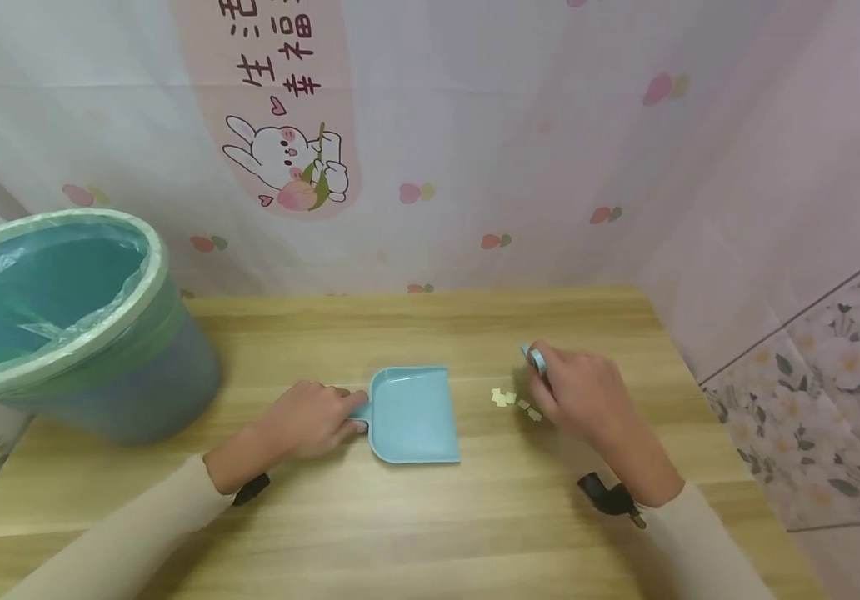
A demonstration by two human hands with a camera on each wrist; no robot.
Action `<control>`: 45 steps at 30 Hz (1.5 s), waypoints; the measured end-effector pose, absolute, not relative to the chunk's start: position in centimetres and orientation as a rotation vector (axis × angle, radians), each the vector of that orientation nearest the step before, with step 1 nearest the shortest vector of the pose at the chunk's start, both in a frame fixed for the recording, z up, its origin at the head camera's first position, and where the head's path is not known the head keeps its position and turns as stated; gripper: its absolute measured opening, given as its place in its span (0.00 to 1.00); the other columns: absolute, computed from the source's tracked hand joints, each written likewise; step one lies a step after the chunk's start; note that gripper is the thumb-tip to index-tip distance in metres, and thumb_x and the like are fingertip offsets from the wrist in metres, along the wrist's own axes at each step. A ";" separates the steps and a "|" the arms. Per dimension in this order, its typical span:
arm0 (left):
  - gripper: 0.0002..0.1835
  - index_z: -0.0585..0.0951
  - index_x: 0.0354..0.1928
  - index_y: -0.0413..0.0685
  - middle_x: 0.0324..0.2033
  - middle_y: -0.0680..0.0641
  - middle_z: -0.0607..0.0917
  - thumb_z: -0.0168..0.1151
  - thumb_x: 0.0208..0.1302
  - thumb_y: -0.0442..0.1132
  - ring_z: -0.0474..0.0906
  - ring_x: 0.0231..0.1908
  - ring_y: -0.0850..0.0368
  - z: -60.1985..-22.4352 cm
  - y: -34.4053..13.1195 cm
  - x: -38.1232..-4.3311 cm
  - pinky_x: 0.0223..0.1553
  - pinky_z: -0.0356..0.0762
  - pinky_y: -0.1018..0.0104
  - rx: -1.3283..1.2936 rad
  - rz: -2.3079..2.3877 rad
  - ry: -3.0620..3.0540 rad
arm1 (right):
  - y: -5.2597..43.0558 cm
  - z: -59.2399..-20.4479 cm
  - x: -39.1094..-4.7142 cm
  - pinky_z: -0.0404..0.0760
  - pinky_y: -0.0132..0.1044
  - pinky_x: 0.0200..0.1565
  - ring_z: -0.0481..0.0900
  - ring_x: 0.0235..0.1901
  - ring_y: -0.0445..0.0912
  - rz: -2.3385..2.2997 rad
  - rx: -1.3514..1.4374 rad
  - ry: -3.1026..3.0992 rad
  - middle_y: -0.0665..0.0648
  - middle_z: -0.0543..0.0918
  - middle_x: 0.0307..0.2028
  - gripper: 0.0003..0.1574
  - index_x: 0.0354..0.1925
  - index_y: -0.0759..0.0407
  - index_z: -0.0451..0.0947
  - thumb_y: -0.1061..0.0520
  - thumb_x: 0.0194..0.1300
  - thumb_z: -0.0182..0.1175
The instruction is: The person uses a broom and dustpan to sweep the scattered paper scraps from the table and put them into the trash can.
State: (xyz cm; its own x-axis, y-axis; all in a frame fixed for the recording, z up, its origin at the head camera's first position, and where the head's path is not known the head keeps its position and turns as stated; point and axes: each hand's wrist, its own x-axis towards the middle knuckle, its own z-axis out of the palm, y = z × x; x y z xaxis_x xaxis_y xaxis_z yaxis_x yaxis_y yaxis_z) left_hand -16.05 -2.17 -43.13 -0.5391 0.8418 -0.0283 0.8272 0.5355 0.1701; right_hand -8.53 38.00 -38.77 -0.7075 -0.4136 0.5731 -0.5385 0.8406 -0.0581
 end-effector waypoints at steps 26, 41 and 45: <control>0.14 0.78 0.40 0.49 0.22 0.56 0.71 0.67 0.79 0.50 0.62 0.21 0.64 -43.2 -3.1 -14.2 0.22 0.63 0.68 1.551 0.282 2.694 | 34.0 -39.4 -7.1 0.64 0.27 0.21 0.58 0.20 0.27 0.465 0.648 -2.592 0.37 0.66 0.22 0.12 0.44 0.56 0.75 0.67 0.71 0.68; 0.14 0.78 0.41 0.48 0.22 0.54 0.73 0.67 0.79 0.49 0.64 0.20 0.62 -43.2 -2.9 -15.4 0.21 0.64 0.66 1.588 0.251 2.699 | 35.0 -38.0 -7.2 0.71 0.31 0.21 0.69 0.22 0.32 0.363 0.801 -2.502 0.46 0.81 0.26 0.18 0.44 0.56 0.80 0.48 0.88 0.51; 0.14 0.77 0.40 0.47 0.21 0.55 0.71 0.67 0.79 0.48 0.63 0.20 0.61 -43.2 -3.0 -15.4 0.21 0.62 0.66 1.591 0.250 2.695 | 35.2 -37.8 -6.7 0.57 0.29 0.18 0.56 0.18 0.30 0.314 0.661 -2.535 0.40 0.66 0.18 0.08 0.36 0.56 0.71 0.57 0.76 0.55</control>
